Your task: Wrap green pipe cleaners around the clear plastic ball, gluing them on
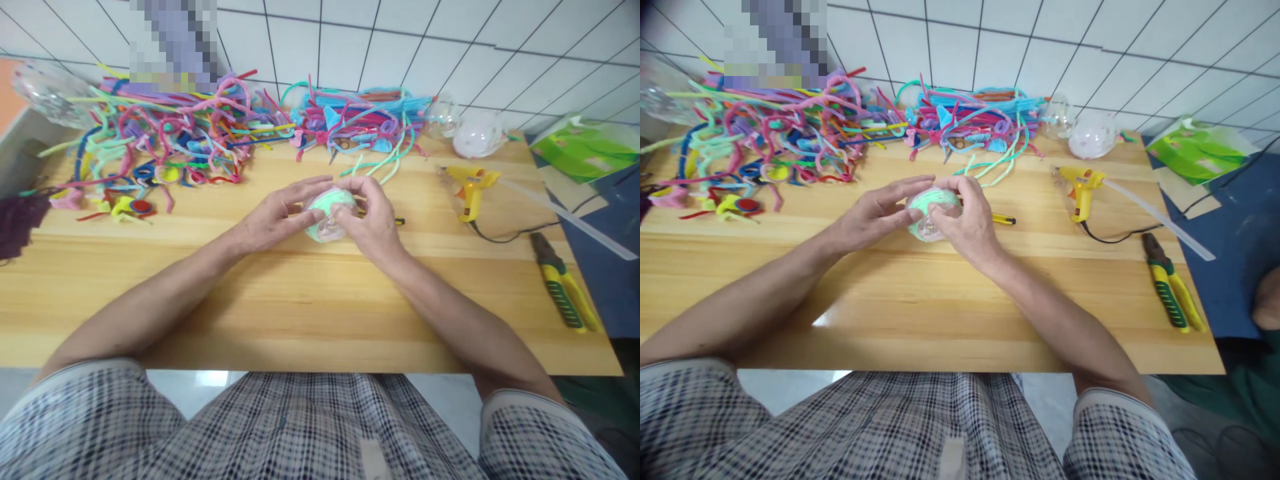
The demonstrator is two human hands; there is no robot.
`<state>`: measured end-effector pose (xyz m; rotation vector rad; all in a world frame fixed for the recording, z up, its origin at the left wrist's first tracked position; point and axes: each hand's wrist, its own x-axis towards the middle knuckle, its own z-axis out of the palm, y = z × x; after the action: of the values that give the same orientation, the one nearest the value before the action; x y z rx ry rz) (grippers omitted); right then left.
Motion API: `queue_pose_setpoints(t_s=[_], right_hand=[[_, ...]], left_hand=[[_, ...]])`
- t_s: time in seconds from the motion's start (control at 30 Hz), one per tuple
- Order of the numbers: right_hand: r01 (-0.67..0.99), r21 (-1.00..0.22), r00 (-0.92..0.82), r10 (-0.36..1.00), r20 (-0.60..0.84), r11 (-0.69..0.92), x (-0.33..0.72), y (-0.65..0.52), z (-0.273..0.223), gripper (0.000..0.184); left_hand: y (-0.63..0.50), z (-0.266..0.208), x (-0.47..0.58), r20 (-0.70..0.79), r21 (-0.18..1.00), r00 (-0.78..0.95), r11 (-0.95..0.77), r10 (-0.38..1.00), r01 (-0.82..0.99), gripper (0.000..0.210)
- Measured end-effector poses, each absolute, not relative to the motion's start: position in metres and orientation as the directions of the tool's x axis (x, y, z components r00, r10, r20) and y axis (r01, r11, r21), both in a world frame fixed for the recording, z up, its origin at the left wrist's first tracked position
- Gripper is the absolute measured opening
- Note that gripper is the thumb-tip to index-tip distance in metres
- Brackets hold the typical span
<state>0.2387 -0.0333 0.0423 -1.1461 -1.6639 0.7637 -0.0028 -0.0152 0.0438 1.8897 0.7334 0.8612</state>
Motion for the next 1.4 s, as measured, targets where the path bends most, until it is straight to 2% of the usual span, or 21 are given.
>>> queue_pose_setpoints(t_s=[0.17,0.33,0.4,0.53,0.67,0.87,1.07,1.4], right_hand=[[0.329,-0.875,-0.124,0.935,0.333,0.355,0.240,-0.031,0.040,0.032],[0.322,-0.882,-0.133,0.939,0.316,0.343,0.243,-0.028,0.036,0.035],[0.323,-0.891,-0.136,0.947,0.290,0.319,0.245,-0.026,0.035,0.038],[0.284,-0.913,-0.140,0.955,0.262,0.292,0.249,-0.021,0.032,0.040],[0.226,-0.934,-0.132,0.959,0.252,0.277,0.250,-0.020,0.033,0.039],[0.222,-0.936,-0.122,0.960,0.252,0.274,0.248,-0.022,0.032,0.037],[0.253,-0.923,-0.153,0.954,0.258,0.290,0.251,-0.021,0.027,0.036],[0.268,-0.912,-0.112,0.950,0.291,0.311,0.246,-0.028,0.026,0.035]], left_hand=[[-0.013,0.045,-0.007,0.239,0.910,0.610,-0.394,0.755,0.131,0.069],[-0.015,0.041,-0.007,0.271,0.894,0.609,-0.430,0.745,0.127,0.066],[-0.015,0.039,-0.007,0.312,0.864,0.618,-0.486,0.722,0.131,0.069],[-0.011,0.033,-0.007,0.399,0.750,0.691,-0.648,0.603,0.132,0.096],[-0.005,0.028,-0.008,0.443,0.662,0.726,-0.738,0.526,0.130,0.095],[-0.005,0.032,-0.011,0.351,0.743,0.721,-0.647,0.597,0.174,0.087],[-0.008,0.033,-0.009,0.343,0.811,0.687,-0.570,0.641,0.128,0.081],[-0.007,0.035,-0.010,0.340,0.830,0.702,-0.551,0.625,0.088,0.080]])
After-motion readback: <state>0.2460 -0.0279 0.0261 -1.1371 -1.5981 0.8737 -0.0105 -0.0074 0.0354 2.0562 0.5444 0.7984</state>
